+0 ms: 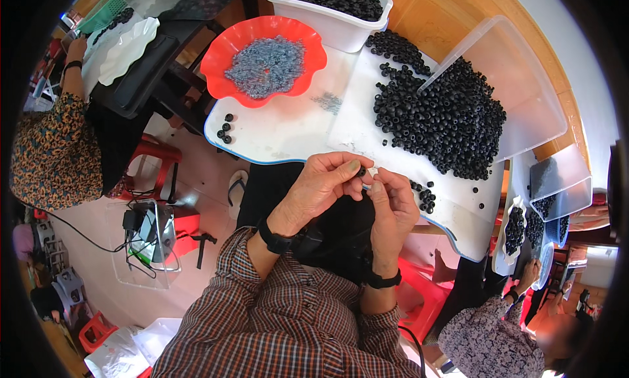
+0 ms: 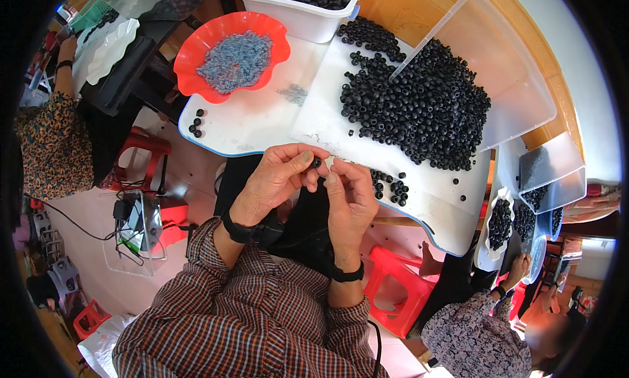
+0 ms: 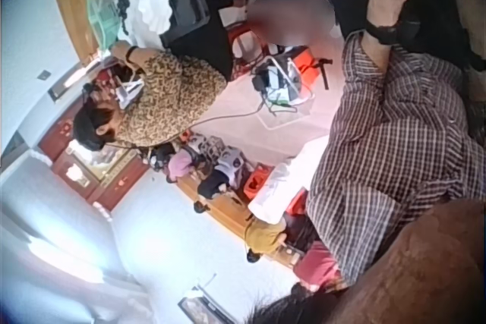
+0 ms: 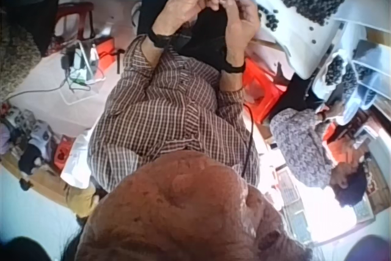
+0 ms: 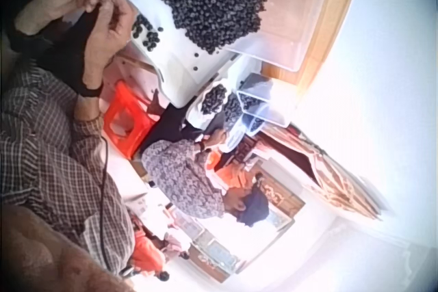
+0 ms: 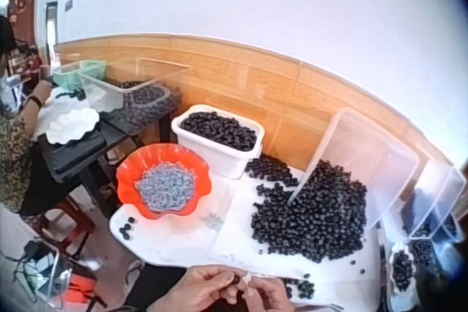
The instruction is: Sorting small black rubber or plastic components from a large bin into smaller containers on a workbench.
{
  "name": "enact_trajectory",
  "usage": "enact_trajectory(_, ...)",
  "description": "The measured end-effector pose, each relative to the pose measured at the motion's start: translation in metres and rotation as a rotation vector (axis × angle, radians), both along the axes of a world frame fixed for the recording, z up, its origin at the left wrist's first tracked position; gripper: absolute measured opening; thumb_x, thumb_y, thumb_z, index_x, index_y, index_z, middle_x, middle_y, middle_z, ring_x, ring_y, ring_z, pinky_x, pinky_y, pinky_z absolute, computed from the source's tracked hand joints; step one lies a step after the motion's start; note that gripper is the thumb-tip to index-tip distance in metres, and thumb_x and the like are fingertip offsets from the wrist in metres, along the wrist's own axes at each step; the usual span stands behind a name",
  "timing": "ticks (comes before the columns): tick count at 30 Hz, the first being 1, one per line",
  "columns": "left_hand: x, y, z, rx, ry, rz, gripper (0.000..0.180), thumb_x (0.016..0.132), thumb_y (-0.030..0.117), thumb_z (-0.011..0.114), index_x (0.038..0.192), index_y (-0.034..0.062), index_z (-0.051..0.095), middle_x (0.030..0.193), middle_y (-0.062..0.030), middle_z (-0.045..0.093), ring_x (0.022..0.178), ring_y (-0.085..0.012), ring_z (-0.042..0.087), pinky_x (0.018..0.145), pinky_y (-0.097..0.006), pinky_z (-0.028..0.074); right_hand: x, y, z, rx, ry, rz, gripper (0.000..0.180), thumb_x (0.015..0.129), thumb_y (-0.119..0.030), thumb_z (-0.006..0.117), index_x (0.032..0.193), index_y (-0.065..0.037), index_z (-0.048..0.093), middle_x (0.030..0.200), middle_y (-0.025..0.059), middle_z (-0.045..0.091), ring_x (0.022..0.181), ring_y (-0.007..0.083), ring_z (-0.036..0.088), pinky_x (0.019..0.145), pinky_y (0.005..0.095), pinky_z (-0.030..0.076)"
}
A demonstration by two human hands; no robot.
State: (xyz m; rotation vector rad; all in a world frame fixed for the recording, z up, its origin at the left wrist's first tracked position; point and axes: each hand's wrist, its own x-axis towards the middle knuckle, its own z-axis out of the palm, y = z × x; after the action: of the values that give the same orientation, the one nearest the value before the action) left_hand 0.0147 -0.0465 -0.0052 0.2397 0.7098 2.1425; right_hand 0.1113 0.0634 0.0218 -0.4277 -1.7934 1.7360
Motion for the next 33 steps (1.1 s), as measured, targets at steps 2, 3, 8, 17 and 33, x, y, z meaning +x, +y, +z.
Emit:
enact_trajectory(2, -0.001, -0.001, 0.0, 0.03, -0.006, -0.007, 0.027, 0.097, 0.015, 0.055, 0.115, -0.0048, 0.062, 0.09, -0.0137, 0.067, 0.069, -0.0143, 0.063, 0.066, -0.027, 0.055, 0.001, 0.001, 0.001, -0.04, 0.0, -0.003, 0.017, 0.089, 0.003, 0.06, 0.106, 0.002, 0.062, 0.101, 0.0043, 0.059, 0.083, 0.009, 0.058, 0.075, 0.0213, 0.048)
enact_trajectory(3, -0.001, -0.001, 0.0, 0.036, -0.011, -0.005, 0.027, 0.097, 0.015, 0.055, 0.115, -0.0046, 0.062, 0.09, -0.0136, 0.067, 0.069, -0.0139, 0.062, 0.065, -0.027, 0.055, 0.002, 0.001, 0.001, -0.06, -0.001, -0.006, 0.017, 0.089, 0.003, 0.061, 0.106, 0.002, 0.063, 0.1, 0.0042, 0.059, 0.083, 0.0088, 0.058, 0.075, 0.021, 0.048)
enact_trajectory(8, 0.002, 0.001, 0.0, 0.056, -0.006, 0.02, 0.026, 0.097, 0.015, 0.056, 0.113, -0.0043, 0.062, 0.091, -0.0126, 0.066, 0.07, -0.0124, 0.06, 0.063, -0.026, 0.055, 0.001, 0.0, 0.002, -0.093, -0.021, -0.009, 0.015, 0.089, 0.003, 0.061, 0.103, 0.002, 0.064, 0.097, 0.0029, 0.059, 0.082, 0.0081, 0.058, 0.073, 0.0204, 0.048)
enact_trajectory(17, 0.002, 0.003, 0.002, 0.031, -0.018, 0.035, 0.024, 0.095, 0.013, 0.059, 0.112, -0.0039, 0.063, 0.089, -0.0112, 0.066, 0.07, -0.0116, 0.06, 0.062, -0.026, 0.054, 0.0, -0.001, -0.002, -0.079, -0.04, -0.014, 0.014, 0.089, 0.002, 0.061, 0.103, 0.002, 0.064, 0.098, 0.0031, 0.059, 0.079, 0.0077, 0.057, 0.071, 0.02, 0.047)
enact_trajectory(33, 0.007, 0.001, 0.02, -0.282, 0.462, 0.106, 0.028, 0.086, -0.001, 0.066, 0.114, -0.0024, 0.065, 0.088, -0.0069, 0.068, 0.073, -0.0104, 0.062, 0.068, -0.022, 0.052, -0.001, 0.004, -0.008, -0.197, 0.041, 0.04, 0.012, 0.089, 0.0, 0.064, 0.1, 0.003, 0.065, 0.096, 0.0041, 0.058, 0.076, 0.0091, 0.057, 0.069, 0.0212, 0.048)
